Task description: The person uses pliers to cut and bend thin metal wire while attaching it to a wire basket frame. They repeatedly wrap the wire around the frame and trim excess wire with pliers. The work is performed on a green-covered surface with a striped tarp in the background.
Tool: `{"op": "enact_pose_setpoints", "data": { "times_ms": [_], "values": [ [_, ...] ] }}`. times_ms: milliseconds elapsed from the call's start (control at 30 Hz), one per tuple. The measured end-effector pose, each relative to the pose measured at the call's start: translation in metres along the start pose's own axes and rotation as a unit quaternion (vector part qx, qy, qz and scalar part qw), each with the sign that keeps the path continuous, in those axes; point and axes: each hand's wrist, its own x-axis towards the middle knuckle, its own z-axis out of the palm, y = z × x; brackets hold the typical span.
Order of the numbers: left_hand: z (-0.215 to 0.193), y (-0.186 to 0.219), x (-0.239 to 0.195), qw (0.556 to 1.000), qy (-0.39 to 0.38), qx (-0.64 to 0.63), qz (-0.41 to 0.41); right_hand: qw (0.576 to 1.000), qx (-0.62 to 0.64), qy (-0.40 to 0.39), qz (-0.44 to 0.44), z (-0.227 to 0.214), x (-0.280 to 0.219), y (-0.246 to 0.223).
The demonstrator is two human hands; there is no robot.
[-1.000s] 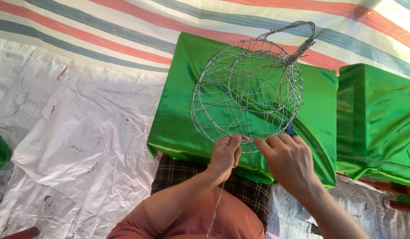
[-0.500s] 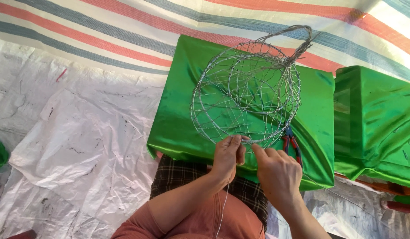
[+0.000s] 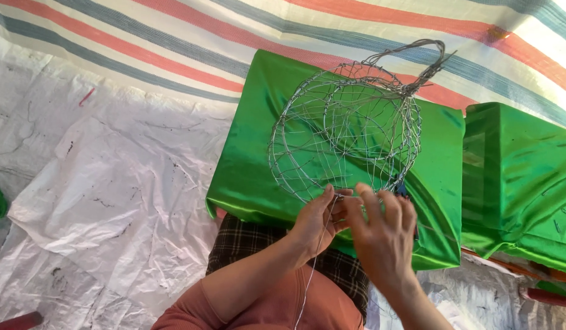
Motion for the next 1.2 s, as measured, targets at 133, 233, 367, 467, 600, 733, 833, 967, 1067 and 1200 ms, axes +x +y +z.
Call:
{"op": "enact_pose_setpoints", "data": {
  "times_ms": [133, 233, 367, 467, 600, 733, 833, 967, 1067, 1200],
  "values": [
    [0.005, 0.006, -0.002, 1.0, -0.01, -0.009, -0.019, 0.999, 0.036, 0.032, -0.01, -0.012, -0.009, -0.027],
    [-0.001, 0.002, 0.003, 0.999, -0.034, -0.012, -0.008, 0.998, 0.034, 0.05, -0.005, -0.01, -0.007, -0.027],
    [-0.001, 0.005, 0.001, 1.0, -0.02, 0.01, -0.014, 0.998, 0.035, 0.022, -0.04, -0.005, -0.007, -0.018],
    [-0.011, 0.004, 0.006, 0.998, -0.063, 0.018, -0.017, 0.997, 0.019, 0.046, -0.06, -0.002, -0.003, -0.016],
    [-0.015, 0.002, 0.004, 0.997, -0.076, 0.016, -0.018, 0.993, 0.061, 0.089, -0.056, 0.003, -0.005, -0.016],
    [-0.015, 0.0, 0.01, 0.998, -0.043, 0.043, -0.004, 0.982, 0.101, 0.15, -0.054, 0.012, -0.017, -0.02],
    [-0.026, -0.003, 0.014, 0.996, -0.068, 0.064, 0.013, 0.971, 0.129, 0.199, -0.041, 0.023, -0.039, -0.028],
    [-0.017, 0.009, 0.005, 0.997, -0.055, 0.062, -0.001, 0.945, 0.249, 0.214, 0.007, 0.059, -0.068, -0.029],
    [-0.013, 0.016, 0.0, 0.994, -0.058, 0.097, -0.007, 0.926, 0.31, 0.131, 0.172, 0.074, -0.076, -0.021],
    [-0.013, 0.019, 0.001, 0.991, -0.05, 0.126, -0.01, 0.913, 0.3, 0.124, 0.247, 0.066, -0.06, -0.004]
  ]
}}
